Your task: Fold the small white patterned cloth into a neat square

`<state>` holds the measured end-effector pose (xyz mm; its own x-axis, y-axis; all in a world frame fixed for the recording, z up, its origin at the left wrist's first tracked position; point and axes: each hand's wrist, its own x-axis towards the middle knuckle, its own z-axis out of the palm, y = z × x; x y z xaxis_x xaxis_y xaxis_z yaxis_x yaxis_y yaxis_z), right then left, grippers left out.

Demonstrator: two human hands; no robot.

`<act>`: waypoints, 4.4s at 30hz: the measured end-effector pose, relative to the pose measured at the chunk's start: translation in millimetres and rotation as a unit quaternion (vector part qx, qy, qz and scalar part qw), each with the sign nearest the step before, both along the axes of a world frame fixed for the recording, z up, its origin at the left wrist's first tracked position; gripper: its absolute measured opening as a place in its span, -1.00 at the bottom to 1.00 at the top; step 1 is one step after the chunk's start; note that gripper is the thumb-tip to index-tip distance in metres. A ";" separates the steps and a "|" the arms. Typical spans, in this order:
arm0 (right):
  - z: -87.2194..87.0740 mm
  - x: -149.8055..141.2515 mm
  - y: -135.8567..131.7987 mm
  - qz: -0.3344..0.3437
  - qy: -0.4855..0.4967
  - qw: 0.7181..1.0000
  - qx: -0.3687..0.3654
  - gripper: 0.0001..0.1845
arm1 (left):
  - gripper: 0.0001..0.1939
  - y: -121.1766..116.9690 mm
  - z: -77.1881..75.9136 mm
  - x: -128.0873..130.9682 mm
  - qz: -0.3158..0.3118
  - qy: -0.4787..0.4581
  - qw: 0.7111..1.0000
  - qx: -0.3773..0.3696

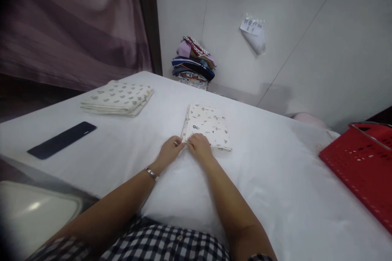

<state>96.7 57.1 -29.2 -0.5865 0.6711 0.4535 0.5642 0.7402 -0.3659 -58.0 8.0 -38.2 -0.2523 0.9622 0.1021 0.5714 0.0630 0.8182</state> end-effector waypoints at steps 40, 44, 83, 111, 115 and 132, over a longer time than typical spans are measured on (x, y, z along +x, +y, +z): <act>-6.6 -9.7 -10.4 -0.046 0.061 0.996 -0.035 -0.89 | -0.81 2.8 -0.4 -8.2 -0.047 -0.186 0.981 0.013; -7.9 -8.9 -7.7 -0.043 0.068 0.996 -0.049 -0.89 | -0.80 5.1 -4.9 -9.6 -0.048 -0.179 0.983 0.010; 0.6 -11.1 -12.7 -0.091 0.212 0.965 -0.122 -0.87 | -0.66 -5.0 18.5 -9.4 -0.029 0.122 0.992 -0.030; 13.3 1.3 -2.9 -0.087 0.126 0.987 -0.041 -0.81 | -0.75 1.0 17.1 -17.5 -0.036 0.064 0.997 -0.005; 20.2 2.3 -2.0 -0.055 0.064 0.996 -0.004 -0.80 | -0.67 -2.5 14.7 -12.6 -0.050 0.182 0.981 -0.038; 2.3 -1.4 -9.7 -0.044 0.005 0.999 0.010 -0.78 | -0.91 4.7 6.8 -0.9 -0.051 -0.105 0.993 -0.024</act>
<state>95.3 47.4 -26.9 -0.5207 0.7110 0.4726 0.6246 0.6946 -0.3569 -58.9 12.8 -31.4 -0.1649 0.9863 0.0107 0.3934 0.0558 0.9177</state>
